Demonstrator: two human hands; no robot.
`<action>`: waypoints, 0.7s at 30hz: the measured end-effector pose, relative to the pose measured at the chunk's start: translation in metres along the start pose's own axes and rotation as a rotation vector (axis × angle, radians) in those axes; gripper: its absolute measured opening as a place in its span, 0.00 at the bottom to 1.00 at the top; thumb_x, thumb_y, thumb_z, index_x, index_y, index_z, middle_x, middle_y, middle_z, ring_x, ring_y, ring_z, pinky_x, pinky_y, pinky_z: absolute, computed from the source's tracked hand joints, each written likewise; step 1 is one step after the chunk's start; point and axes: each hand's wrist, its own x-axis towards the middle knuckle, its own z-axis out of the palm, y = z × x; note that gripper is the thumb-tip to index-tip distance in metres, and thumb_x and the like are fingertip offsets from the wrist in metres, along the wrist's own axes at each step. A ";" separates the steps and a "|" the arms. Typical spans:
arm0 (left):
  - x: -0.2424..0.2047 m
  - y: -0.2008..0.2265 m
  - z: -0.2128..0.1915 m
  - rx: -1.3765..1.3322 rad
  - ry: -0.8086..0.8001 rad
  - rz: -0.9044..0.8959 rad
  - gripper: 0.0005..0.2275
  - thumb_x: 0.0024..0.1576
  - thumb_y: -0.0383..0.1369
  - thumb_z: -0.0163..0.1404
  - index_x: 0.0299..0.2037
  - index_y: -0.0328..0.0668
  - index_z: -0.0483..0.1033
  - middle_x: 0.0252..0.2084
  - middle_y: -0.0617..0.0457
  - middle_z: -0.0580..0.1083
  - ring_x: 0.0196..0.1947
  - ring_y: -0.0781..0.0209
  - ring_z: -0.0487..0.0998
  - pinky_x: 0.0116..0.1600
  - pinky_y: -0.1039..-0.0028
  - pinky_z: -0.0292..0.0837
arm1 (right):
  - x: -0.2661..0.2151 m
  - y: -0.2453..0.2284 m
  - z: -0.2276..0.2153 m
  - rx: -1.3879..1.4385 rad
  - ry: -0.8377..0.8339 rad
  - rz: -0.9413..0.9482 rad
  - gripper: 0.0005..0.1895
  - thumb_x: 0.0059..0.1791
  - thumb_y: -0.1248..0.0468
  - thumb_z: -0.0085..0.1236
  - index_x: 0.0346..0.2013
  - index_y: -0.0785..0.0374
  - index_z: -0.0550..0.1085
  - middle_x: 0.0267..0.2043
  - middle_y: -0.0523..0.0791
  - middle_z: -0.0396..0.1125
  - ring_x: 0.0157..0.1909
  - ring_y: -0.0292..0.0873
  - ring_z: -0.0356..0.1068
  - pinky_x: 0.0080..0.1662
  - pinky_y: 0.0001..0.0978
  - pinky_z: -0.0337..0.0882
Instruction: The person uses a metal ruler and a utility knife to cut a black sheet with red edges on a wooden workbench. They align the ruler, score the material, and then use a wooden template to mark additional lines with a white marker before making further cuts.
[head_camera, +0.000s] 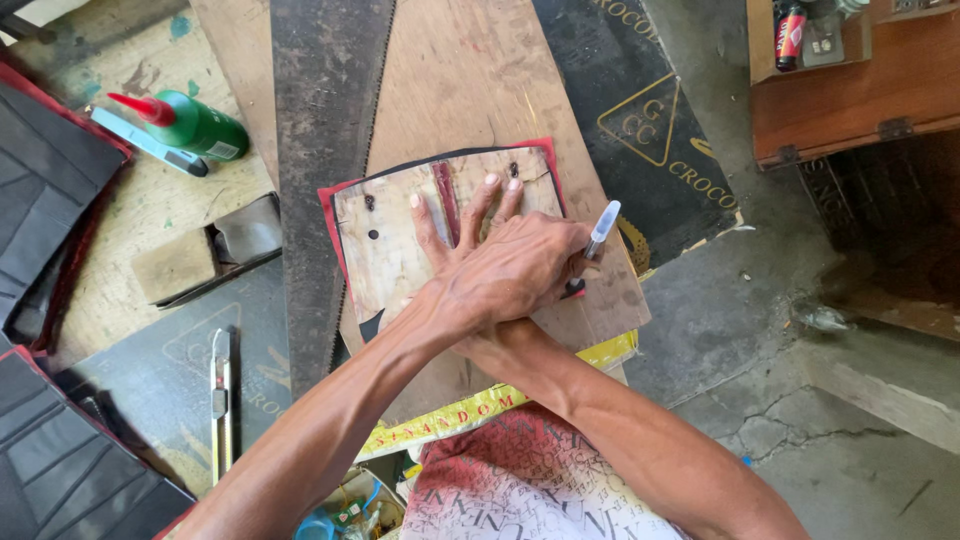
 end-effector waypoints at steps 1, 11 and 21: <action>-0.001 0.000 0.001 0.030 0.023 0.000 0.10 0.51 0.36 0.53 0.43 0.63 0.80 0.52 0.51 0.77 0.72 0.29 0.52 0.69 0.27 0.21 | 0.000 0.000 -0.001 0.001 0.001 0.001 0.47 0.56 0.48 0.51 0.78 0.65 0.38 0.76 0.63 0.40 0.74 0.64 0.44 0.69 0.63 0.48; -0.008 0.000 0.008 0.149 0.143 0.061 0.19 0.44 0.33 0.54 0.47 0.66 0.78 0.58 0.53 0.74 0.69 0.26 0.59 0.62 0.16 0.26 | -0.005 -0.001 -0.003 0.064 -0.028 -0.014 0.46 0.57 0.51 0.51 0.78 0.64 0.37 0.77 0.60 0.41 0.75 0.56 0.46 0.71 0.52 0.48; -0.012 0.002 0.010 0.182 0.174 -0.008 0.14 0.54 0.39 0.49 0.46 0.81 0.77 0.53 0.57 0.76 0.71 0.32 0.55 0.57 0.12 0.19 | -0.005 0.003 0.000 0.045 -0.031 -0.031 0.45 0.58 0.51 0.51 0.79 0.63 0.37 0.78 0.57 0.43 0.74 0.51 0.50 0.72 0.45 0.50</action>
